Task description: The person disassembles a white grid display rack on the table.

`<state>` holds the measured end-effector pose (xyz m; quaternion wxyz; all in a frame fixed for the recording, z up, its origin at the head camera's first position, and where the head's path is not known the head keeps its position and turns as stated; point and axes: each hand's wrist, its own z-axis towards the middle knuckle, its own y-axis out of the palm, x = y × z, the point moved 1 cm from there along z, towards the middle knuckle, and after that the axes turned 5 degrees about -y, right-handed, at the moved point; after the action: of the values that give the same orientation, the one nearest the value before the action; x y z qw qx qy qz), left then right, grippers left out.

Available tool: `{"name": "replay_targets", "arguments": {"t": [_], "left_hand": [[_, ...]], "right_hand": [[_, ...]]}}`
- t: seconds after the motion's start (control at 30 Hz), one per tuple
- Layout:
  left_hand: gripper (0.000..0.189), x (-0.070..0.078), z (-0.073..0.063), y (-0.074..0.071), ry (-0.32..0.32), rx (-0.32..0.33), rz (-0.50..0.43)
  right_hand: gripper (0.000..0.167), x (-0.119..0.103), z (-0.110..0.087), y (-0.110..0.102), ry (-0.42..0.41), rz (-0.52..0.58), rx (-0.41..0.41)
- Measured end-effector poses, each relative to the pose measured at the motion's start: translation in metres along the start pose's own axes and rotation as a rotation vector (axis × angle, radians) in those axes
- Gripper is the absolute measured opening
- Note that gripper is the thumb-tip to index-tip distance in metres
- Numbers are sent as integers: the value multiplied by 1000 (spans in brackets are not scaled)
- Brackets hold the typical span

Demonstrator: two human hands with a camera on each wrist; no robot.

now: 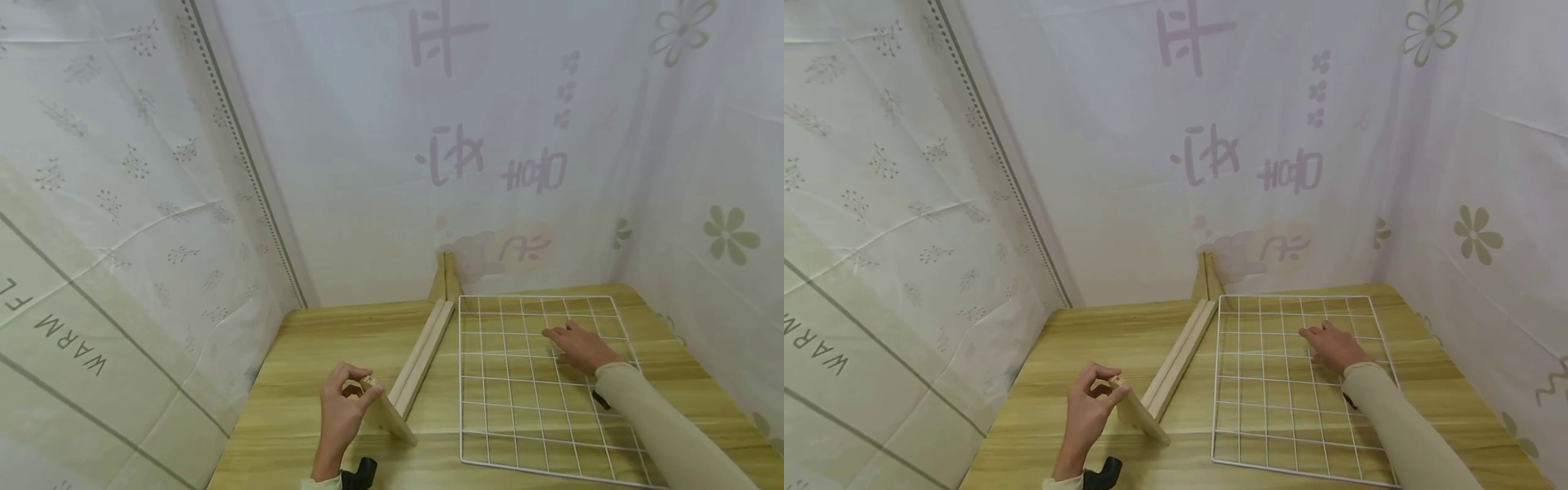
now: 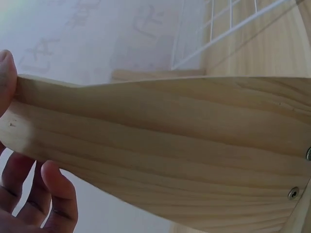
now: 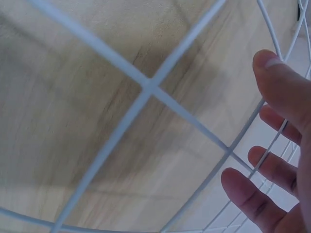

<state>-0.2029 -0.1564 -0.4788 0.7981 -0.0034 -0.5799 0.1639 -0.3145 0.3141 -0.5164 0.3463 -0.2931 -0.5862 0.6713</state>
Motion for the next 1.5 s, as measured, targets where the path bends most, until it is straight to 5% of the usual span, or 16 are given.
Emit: {"name": "replay_targets", "arguments": {"t": [0.37,0.63,1.0,1.23,1.5], "left_hand": [[28,2,-22,22,-27,-15,-17],[32,9,-31,37,-45,-45,-50],[34,16,-32,55,-6,-59,-67],[33,19,-32,60,88,-56,-74],[33,18,-27,59,45,-66,-62]], "right_hand": [[52,9,6,30,106,86,-97],[50,9,14,32,127,69,-133],[49,7,37,32,103,-10,-84],[49,6,45,32,132,-19,-60],[43,-1,58,39,209,6,-68]]}}
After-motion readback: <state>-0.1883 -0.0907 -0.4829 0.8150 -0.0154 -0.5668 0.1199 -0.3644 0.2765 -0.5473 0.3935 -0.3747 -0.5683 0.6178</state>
